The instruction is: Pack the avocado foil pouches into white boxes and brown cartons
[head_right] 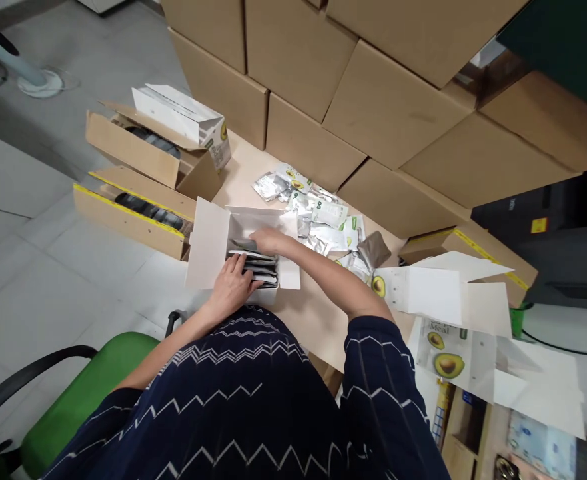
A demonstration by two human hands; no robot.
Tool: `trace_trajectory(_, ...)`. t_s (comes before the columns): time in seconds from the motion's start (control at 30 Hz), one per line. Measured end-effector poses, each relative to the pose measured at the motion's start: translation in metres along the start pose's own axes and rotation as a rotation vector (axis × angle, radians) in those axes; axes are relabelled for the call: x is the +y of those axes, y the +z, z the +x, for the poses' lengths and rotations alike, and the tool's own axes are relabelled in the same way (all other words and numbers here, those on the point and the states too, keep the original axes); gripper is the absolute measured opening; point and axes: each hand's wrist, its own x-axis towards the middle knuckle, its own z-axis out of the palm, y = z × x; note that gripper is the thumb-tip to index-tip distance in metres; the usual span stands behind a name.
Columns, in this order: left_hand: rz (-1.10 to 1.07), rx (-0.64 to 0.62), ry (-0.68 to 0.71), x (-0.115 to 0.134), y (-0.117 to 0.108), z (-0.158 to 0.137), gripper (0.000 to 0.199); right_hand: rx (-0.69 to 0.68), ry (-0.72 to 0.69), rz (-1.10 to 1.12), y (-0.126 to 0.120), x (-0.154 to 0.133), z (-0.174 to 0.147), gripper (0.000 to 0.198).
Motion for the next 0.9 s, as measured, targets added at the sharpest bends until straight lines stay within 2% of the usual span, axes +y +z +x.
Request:
trace_trajectory(0.1, -0.062, 0.014, 0.013, -0.003, -0.001, -0.003, 0.034, -0.101, 0.021, -0.037, 0.002, 0.0, 0.013, 0.042)
trace_trajectory(0.23, -0.131, 0.053, -0.016, -0.006, -0.004, 0.0, 0.03, -0.14, 0.03, -0.041, 0.003, 0.003, 0.018, 0.044)
trace_trajectory(0.3, -0.126, 0.045, -0.088, -0.006, -0.004, 0.005, 0.034, -0.138, 0.013, -0.037, 0.005, 0.005, 0.018, 0.038)
trace_trajectory(0.37, -0.097, 0.012, -0.145, -0.006, -0.004, 0.013, 0.045, -0.11, -0.017, -0.036, 0.007, 0.007, 0.016, 0.035)
trace_trajectory(0.47, -0.031, -0.044, -0.128, -0.004, -0.004, 0.025, 0.056, -0.078, -0.034, -0.048, 0.011, 0.009, 0.015, 0.037)
trace_trajectory(0.63, 0.051, -0.092, -0.115, -0.001, -0.005, 0.033, 0.048, -0.075, -0.037, -0.024, 0.01, 0.005, 0.002, 0.036)
trace_trajectory(0.73, 0.066, -0.092, -0.089, -0.003, -0.004, 0.028, 0.042, -0.047, -0.142, 0.141, -0.008, 0.013, -0.027, 0.036)
trace_trajectory(0.8, 0.073, -0.091, -0.082, -0.005, -0.002, 0.023, 0.037, -0.021, -0.277, 0.382, -0.023, 0.032, -0.049, 0.032)
trace_trajectory(0.87, 0.059, -0.085, -0.089, -0.006, -0.001, 0.019, 0.035, 0.116, -0.307, 0.672, -0.036, 0.063, -0.06, 0.035)
trace_trajectory(0.9, 0.044, -0.08, -0.094, -0.006, 0.0, 0.017, 0.035, 0.247, -0.244, 0.784, -0.04, 0.082, -0.059, 0.039)
